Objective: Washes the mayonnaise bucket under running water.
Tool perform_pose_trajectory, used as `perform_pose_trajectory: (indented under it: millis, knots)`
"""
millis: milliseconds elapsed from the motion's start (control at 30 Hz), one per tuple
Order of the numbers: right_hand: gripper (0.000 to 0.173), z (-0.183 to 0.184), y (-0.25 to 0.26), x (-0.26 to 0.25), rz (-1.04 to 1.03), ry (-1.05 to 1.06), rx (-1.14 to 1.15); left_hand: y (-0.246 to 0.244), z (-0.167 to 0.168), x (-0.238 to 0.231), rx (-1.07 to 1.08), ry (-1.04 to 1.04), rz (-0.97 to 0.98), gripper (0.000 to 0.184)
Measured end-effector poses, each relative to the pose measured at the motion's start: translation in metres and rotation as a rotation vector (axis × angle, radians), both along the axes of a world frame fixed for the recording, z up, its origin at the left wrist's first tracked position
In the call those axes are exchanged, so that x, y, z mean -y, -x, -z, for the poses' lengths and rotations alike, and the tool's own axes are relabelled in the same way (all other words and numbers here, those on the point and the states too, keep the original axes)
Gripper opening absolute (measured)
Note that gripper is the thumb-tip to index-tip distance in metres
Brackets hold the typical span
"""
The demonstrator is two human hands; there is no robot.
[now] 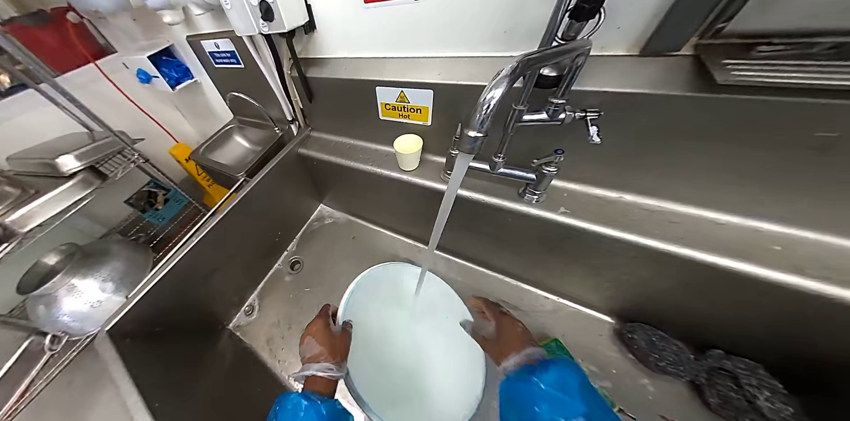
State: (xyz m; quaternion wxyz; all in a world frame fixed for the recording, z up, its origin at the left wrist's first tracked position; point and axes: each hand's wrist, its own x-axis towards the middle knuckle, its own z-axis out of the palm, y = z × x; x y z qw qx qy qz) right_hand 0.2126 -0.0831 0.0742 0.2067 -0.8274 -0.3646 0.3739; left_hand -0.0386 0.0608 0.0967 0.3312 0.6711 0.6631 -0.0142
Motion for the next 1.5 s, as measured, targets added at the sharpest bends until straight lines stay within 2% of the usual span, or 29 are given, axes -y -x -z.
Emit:
perform_pose_trajectory:
  millis: [67,100,200,267,367,467,533,600,667,733,800,900,967,1100,1233,1333,1500]
  knots:
    - [0.083,0.020,0.009,0.026,0.112,0.065,-0.040,0.012,0.009,-0.005,0.043,0.041,-0.043,0.036]
    - [0.088,0.030,0.020,0.032,0.156,0.096,-0.112,0.014,0.014,-0.006,0.049,0.050,-0.055,0.037]
    - [0.080,0.045,0.059,0.028,0.203,0.241,-0.212,0.032,0.026,0.003,0.036,0.057,-0.059,0.048]
    - [0.076,0.045,0.078,0.033,0.199,0.254,-0.230,0.054,0.027,0.017,0.045,0.063,-0.075,0.053]
    - [0.069,0.044,0.069,0.054,0.208,0.256,-0.258,0.058,0.026,0.038,0.082,0.143,-0.021,0.060]
    - [0.068,0.027,0.019,0.041,0.271,0.199,-0.164,0.016,0.057,0.025,0.230,0.219,-0.046,0.061]
    - [0.066,0.013,-0.007,0.003,0.257,0.159,-0.083,-0.009,0.070,0.000,0.326,0.251,-0.097,0.058]
    - [0.062,-0.002,-0.008,-0.030,0.166,0.209,-0.015,-0.010,0.084,-0.010,0.325,0.291,-0.168,0.053]
    - [0.066,-0.022,-0.001,-0.050,0.045,0.302,0.035,-0.004,0.098,0.000,0.337,0.328,-0.225,0.045]
    - [0.068,-0.027,-0.007,-0.050,-0.043,0.376,0.057,-0.002,0.105,0.025,0.394,0.401,-0.269,0.041]
    - [0.059,-0.029,-0.025,-0.046,-0.086,0.411,0.085,-0.016,0.104,0.047,0.429,0.523,-0.322,0.039]
    - [0.051,-0.049,-0.039,-0.055,-0.014,0.396,0.126,-0.044,0.107,0.053,0.450,0.700,-0.370,0.036]
    - [0.053,-0.059,-0.033,-0.062,0.011,0.398,0.169,-0.051,0.113,0.049,0.487,0.774,-0.368,0.043]
    - [0.063,-0.061,-0.025,-0.049,-0.083,0.355,0.230,-0.047,0.122,0.047,0.533,0.863,-0.338,0.040]
    - [0.072,-0.046,-0.021,-0.013,-0.103,0.244,0.336,-0.058,0.136,0.042,0.588,0.737,-0.365,0.044]
    - [0.074,-0.027,-0.013,0.011,-0.056,0.057,0.409,-0.065,0.144,0.033,0.613,0.655,-0.423,0.048]
    - [0.064,-0.001,0.002,0.013,0.104,-0.403,0.667,-0.083,0.134,0.006,0.714,0.466,-0.455,0.053]
